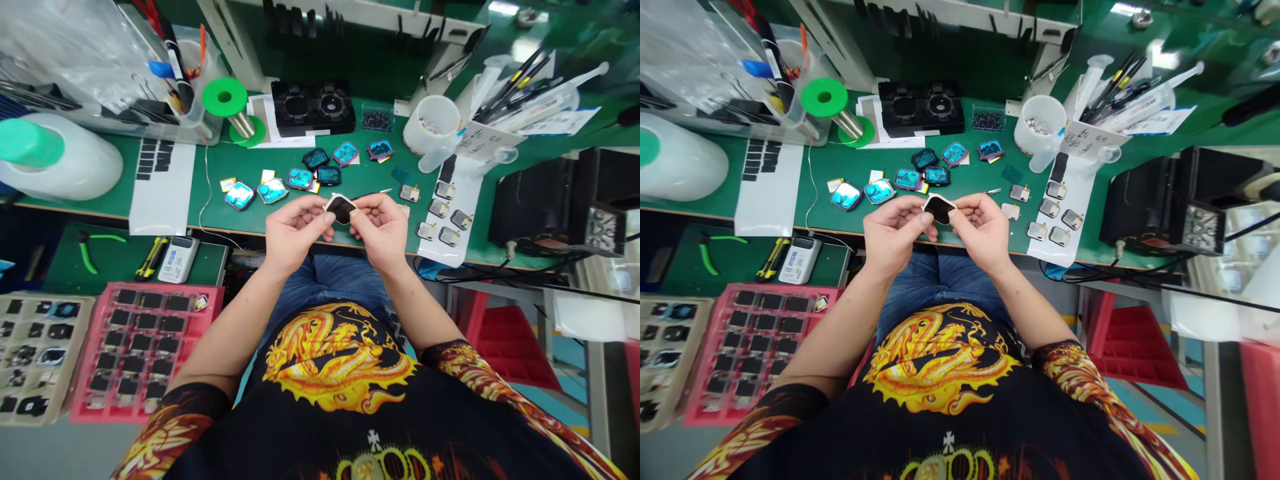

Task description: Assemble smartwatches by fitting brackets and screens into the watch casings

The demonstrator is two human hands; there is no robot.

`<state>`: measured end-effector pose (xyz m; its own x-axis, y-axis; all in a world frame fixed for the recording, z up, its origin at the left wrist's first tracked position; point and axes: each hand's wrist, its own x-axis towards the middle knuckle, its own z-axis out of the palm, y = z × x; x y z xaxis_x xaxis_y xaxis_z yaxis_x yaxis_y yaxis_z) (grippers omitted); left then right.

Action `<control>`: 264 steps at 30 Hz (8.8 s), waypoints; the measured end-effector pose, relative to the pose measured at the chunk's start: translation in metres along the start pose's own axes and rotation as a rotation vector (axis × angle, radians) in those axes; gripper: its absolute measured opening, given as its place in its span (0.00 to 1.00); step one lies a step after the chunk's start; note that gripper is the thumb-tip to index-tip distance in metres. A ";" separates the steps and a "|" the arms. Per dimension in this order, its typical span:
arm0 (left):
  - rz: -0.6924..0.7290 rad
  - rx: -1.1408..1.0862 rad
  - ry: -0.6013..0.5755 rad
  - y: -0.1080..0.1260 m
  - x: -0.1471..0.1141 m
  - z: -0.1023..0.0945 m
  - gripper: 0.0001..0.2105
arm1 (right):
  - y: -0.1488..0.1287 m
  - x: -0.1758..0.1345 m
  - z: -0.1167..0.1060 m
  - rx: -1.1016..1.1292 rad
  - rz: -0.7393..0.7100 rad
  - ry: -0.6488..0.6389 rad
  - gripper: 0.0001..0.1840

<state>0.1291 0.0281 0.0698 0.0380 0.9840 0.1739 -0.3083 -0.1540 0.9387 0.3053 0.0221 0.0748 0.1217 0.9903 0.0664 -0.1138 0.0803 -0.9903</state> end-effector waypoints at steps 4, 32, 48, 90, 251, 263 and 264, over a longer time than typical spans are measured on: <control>0.017 0.026 0.001 -0.001 -0.001 -0.002 0.10 | -0.003 -0.003 0.000 -0.050 -0.009 -0.087 0.27; -0.191 -0.008 -0.018 0.018 0.006 0.003 0.13 | -0.007 -0.013 -0.005 -0.088 0.005 -0.141 0.19; -0.202 -0.014 -0.084 0.018 0.010 -0.005 0.12 | -0.010 -0.012 -0.006 -0.063 0.028 -0.199 0.18; -0.077 0.019 -0.123 0.005 0.002 -0.016 0.15 | -0.006 -0.008 0.009 -0.178 0.014 0.003 0.30; -0.124 0.311 0.158 0.013 -0.018 0.012 0.15 | 0.012 -0.023 0.011 -0.484 -0.132 -0.071 0.22; -0.217 0.242 0.161 0.015 -0.014 0.012 0.14 | 0.023 -0.019 0.008 -0.655 -0.192 -0.133 0.19; -0.226 0.242 0.161 0.016 -0.013 0.012 0.15 | 0.024 -0.019 0.008 -0.661 -0.203 -0.134 0.20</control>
<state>0.1347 0.0122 0.0861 -0.0761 0.9941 -0.0774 -0.0751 0.0716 0.9946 0.2919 0.0064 0.0513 -0.0503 0.9719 0.2301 0.5266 0.2216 -0.8207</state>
